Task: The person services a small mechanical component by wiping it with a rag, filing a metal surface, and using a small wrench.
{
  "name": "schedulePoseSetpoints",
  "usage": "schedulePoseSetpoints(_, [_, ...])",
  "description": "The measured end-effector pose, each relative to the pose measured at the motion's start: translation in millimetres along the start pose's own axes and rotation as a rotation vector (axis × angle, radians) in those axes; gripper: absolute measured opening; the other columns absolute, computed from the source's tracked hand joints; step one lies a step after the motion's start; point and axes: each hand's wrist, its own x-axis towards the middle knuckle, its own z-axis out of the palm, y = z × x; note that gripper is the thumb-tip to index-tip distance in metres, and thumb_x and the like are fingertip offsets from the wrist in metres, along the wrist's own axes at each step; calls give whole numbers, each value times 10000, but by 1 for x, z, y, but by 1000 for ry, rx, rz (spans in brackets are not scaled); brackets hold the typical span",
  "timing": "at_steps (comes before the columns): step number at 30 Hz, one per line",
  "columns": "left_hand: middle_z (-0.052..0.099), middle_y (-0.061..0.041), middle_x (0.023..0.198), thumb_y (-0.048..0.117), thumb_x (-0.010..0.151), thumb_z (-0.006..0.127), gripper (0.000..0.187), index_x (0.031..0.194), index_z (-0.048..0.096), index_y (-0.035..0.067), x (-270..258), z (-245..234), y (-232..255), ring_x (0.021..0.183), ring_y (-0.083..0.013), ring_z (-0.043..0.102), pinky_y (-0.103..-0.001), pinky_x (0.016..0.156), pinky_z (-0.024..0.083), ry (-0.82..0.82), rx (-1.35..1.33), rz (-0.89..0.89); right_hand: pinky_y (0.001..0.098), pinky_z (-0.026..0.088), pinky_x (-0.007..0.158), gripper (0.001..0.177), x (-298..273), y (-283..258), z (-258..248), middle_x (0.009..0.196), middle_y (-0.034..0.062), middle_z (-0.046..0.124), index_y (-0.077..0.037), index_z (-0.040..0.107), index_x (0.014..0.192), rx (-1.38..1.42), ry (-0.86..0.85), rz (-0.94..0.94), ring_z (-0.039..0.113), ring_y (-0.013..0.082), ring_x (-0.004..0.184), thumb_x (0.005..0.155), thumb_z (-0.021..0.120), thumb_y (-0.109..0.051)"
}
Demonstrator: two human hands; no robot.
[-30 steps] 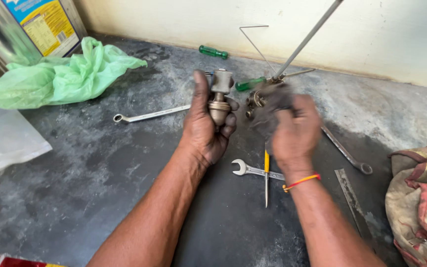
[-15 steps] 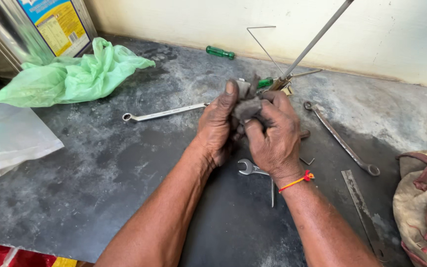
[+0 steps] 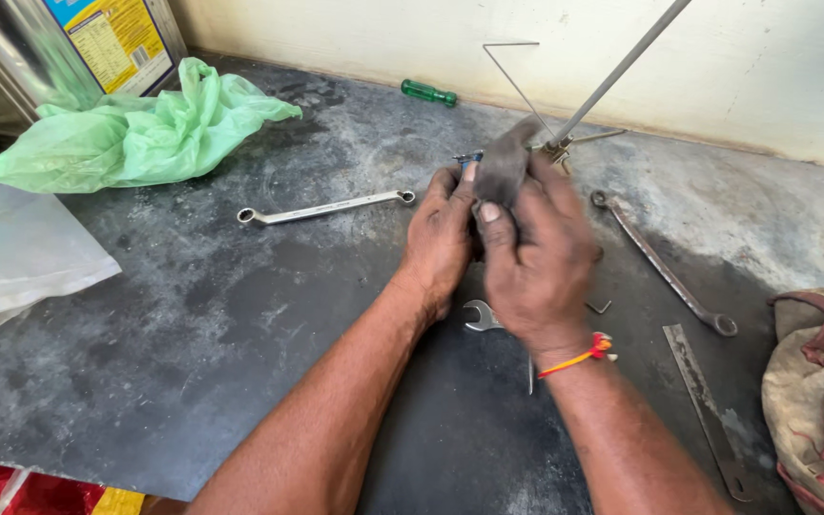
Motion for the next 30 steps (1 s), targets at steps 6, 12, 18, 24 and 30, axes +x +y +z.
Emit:
schedulePoseSetpoints(6, [675, -78, 1245, 501, 1022, 556, 574, 1409, 476, 85, 5, -7, 4, 1130, -161, 661, -285, 971, 525, 144, -127, -130, 477, 518, 896, 323, 2, -8, 11, 1129, 193, 667, 7, 620, 1293, 1, -87, 84, 652, 383, 1027, 1025, 659, -169])
schedulePoseSetpoints(12, [630, -39, 1009, 508, 993, 582, 499, 1267, 550, 92, 17, -23, 12, 763, -147, 645, -312, 646, 530, 202, -311, 71, 385, 573, 931, 253, -1, -6, 10, 1129, 126, 730, -35, 656, 1259, 140, 46, 194, 738, 297, 1056, 1049, 667, -174])
schedulePoseSetpoints(18, [589, -25, 895, 526, 984, 560, 484, 1239, 574, 116, 13, -18, 14, 678, -133, 602, -308, 551, 483, 190, -316, 16, 358, 550, 877, 230, 7, 28, 2, 1078, 107, 744, -59, 690, 1185, 192, -44, 451, 728, 234, 978, 1029, 698, -229])
schedulePoseSetpoints(24, [638, -22, 929, 539, 979, 532, 515, 1311, 519, 145, 9, -18, 12, 690, -91, 604, -270, 556, 504, 138, -181, 72, 407, 553, 811, 221, -5, 23, 7, 1043, 138, 708, -52, 713, 1111, -77, -35, 282, 721, 287, 881, 914, 754, -142])
schedulePoseSetpoints(30, [435, -78, 808, 317, 989, 729, 584, 1452, 432, 119, -3, 4, 34, 602, -158, 438, -323, 480, 355, 83, -183, -189, 410, 562, 808, 188, 6, 10, -12, 1016, 120, 743, -51, 724, 1077, -36, 34, 245, 730, 300, 875, 900, 756, -106])
